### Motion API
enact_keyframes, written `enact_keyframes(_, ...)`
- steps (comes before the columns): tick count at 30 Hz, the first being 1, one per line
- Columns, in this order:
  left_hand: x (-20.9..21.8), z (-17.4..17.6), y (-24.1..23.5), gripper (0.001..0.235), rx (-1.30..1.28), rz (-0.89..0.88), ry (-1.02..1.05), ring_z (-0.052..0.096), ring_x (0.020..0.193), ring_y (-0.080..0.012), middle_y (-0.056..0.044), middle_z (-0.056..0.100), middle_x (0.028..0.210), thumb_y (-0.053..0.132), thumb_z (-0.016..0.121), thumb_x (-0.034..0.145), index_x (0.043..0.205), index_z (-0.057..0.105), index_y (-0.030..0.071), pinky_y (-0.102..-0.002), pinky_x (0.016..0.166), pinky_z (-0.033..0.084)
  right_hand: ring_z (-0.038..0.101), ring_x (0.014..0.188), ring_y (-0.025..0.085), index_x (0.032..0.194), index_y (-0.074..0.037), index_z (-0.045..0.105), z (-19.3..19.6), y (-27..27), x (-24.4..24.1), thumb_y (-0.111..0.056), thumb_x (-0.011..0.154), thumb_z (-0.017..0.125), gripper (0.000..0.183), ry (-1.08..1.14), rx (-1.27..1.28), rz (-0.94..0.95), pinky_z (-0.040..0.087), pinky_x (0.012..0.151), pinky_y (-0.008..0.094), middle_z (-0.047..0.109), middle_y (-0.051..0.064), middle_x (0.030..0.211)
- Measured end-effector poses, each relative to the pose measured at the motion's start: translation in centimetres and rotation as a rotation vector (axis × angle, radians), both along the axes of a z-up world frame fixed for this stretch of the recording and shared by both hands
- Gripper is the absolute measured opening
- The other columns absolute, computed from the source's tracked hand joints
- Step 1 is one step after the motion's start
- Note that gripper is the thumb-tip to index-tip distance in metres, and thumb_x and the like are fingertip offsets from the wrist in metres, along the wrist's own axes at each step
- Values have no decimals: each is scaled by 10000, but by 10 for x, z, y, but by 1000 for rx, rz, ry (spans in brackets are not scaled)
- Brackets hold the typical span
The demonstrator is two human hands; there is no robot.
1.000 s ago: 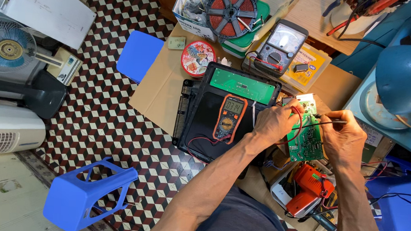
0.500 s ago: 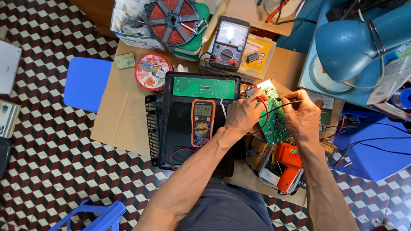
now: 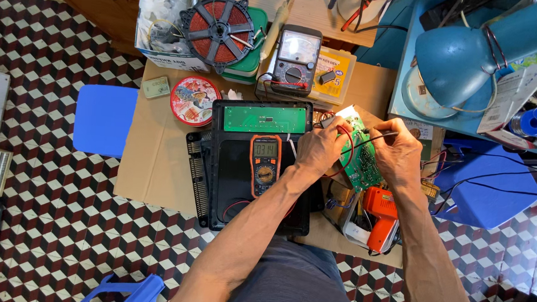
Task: The person uses a multimeter to test points on a green circuit board, then uses a heat gun to apply heat to a component on the board. The person also handles a small black electronic component and a power supply unit.
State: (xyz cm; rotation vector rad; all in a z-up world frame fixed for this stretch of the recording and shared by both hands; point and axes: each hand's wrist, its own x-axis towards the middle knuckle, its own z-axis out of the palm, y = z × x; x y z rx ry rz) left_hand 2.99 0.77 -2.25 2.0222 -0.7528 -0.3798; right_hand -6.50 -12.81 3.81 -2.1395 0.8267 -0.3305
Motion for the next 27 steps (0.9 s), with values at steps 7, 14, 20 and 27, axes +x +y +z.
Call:
enact_keyframes(7,3,4,5,149,-18,10,43,755,696,-320,-83,757,763,294,661,978,1083,602,206,-447,578,575,666,772,85,1033,-20,687,-2,-2,-3,-149,981,724,144,-30,60,-22,531,674,268,745,76,854)
enact_keyframes(14,4,7,4,161,8,1,55,759,690,-305,-68,763,757,312,661,972,1080,608,206,-443,580,569,648,773,82,1036,-10,678,-6,-6,-6,-143,987,730,151,-37,71,-9,526,675,269,736,76,854)
enact_keyframes(20,2,10,3,161,21,15,51,749,660,-306,-68,743,707,324,670,968,1073,610,217,-445,551,555,652,787,85,1041,-9,674,-5,-8,-7,-150,992,729,158,-51,65,31,529,676,274,736,83,874)
enact_keyframes(27,2,5,5,168,38,8,58,742,640,-300,-75,725,683,320,661,976,1089,604,211,-442,544,551,682,786,100,1049,-12,678,-2,-7,-7,-151,994,725,157,-12,48,42,537,668,282,744,88,880)
